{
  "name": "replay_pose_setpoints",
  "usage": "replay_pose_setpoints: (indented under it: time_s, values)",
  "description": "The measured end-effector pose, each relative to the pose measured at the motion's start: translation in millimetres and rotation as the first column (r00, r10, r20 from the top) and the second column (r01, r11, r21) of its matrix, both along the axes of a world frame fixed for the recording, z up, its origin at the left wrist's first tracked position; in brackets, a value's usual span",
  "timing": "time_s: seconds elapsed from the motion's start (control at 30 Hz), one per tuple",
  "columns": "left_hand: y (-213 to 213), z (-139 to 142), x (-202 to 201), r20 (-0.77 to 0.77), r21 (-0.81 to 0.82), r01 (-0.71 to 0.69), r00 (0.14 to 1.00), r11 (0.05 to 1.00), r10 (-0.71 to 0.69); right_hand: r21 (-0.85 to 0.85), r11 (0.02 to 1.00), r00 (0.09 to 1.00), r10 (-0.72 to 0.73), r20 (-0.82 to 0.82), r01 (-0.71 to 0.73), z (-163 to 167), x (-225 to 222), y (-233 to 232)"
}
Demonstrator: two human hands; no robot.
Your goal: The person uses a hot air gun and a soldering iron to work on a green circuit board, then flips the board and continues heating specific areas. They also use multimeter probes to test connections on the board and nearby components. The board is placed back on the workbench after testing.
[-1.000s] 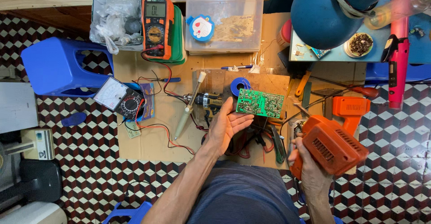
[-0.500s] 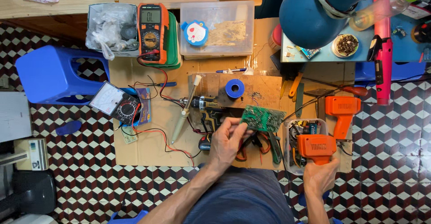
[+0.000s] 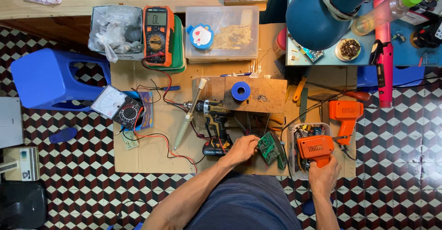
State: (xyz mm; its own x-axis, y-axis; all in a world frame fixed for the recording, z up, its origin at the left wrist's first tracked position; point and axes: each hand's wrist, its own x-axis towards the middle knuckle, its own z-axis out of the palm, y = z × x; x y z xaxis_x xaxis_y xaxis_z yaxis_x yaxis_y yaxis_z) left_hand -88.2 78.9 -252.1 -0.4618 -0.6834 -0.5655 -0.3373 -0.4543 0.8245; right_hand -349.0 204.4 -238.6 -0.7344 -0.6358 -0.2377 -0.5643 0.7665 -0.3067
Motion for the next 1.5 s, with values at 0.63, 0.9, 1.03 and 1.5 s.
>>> replay_pose_setpoints:
  time_s: [0.63,0.9,1.03,1.5]
  values:
    - [-83,82,13,0.277,-0.767,0.083,0.937,0.637,0.212,-0.182,0.983,0.98,0.07,0.184,-0.036,113,107,-16]
    - [-68,77,47,0.197,-0.851,0.017,0.937,0.525,0.289,-0.425,0.9,0.971,0.182,0.157,-0.1,49,117,17]
    - [-52,91,86,0.031,-0.918,-0.083,0.96,0.388,0.278,-0.377,0.916,0.947,0.232,0.223,-0.136,32,149,23]
    - [157,61,221,-0.269,0.473,-0.789,0.296,0.393,0.917,0.141,0.77,0.606,0.36,0.709,-0.622,35,209,24]
